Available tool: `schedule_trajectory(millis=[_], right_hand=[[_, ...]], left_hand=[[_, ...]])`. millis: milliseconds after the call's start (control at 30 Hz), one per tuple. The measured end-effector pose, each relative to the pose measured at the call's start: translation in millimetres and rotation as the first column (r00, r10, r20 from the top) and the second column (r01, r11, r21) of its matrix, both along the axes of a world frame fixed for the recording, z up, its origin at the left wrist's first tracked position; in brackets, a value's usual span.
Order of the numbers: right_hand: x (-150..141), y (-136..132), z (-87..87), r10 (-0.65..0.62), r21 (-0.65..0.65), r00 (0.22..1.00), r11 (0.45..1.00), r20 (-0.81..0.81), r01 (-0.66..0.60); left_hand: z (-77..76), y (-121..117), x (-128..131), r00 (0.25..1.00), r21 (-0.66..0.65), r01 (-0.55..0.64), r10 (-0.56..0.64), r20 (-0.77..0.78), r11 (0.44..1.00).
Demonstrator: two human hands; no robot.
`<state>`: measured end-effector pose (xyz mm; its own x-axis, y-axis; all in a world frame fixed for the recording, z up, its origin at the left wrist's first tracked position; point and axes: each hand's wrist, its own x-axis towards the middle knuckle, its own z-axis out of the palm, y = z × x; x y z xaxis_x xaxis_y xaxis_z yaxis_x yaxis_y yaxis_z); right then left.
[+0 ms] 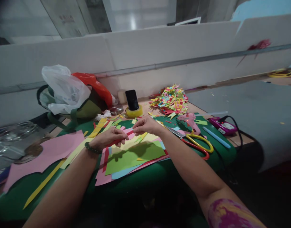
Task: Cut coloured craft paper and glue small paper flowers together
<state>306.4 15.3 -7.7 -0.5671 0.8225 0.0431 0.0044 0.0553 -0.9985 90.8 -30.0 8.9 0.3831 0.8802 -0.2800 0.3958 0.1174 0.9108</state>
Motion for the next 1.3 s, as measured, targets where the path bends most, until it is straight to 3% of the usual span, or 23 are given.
schedule_trajectory(millis=[300,600,800,1033,1300], right_hand=[[1,2,-2.0,0.046,-0.006,0.996,0.999,0.076,-0.045],[-4,-1,-1.6,0.134,0.012,0.985,0.991,0.11,-0.136],[-5,-2,-3.8,0.174,-0.008,0.964,0.984,0.2,-0.176],[-10,-2,-7.4,0.165,-0.07,0.967,0.986,0.195,-0.154],[-1,3,-2.1,0.062,-0.055,0.982,0.997,0.178,-0.053]], left_hand=[[-2.1,2,2,0.998,-0.014,-0.063,0.062,-0.033,0.998],[-5.2,-2,11,0.995,-0.017,0.1,-0.1,-0.001,0.995],[-10.7,0,11,0.995,0.0,0.098,-0.098,0.015,0.995],[-12.8,1,13,0.995,0.045,0.092,-0.093,0.019,0.995],[-10.2,1,4,0.993,-0.097,0.108,-0.103,0.057,0.989]])
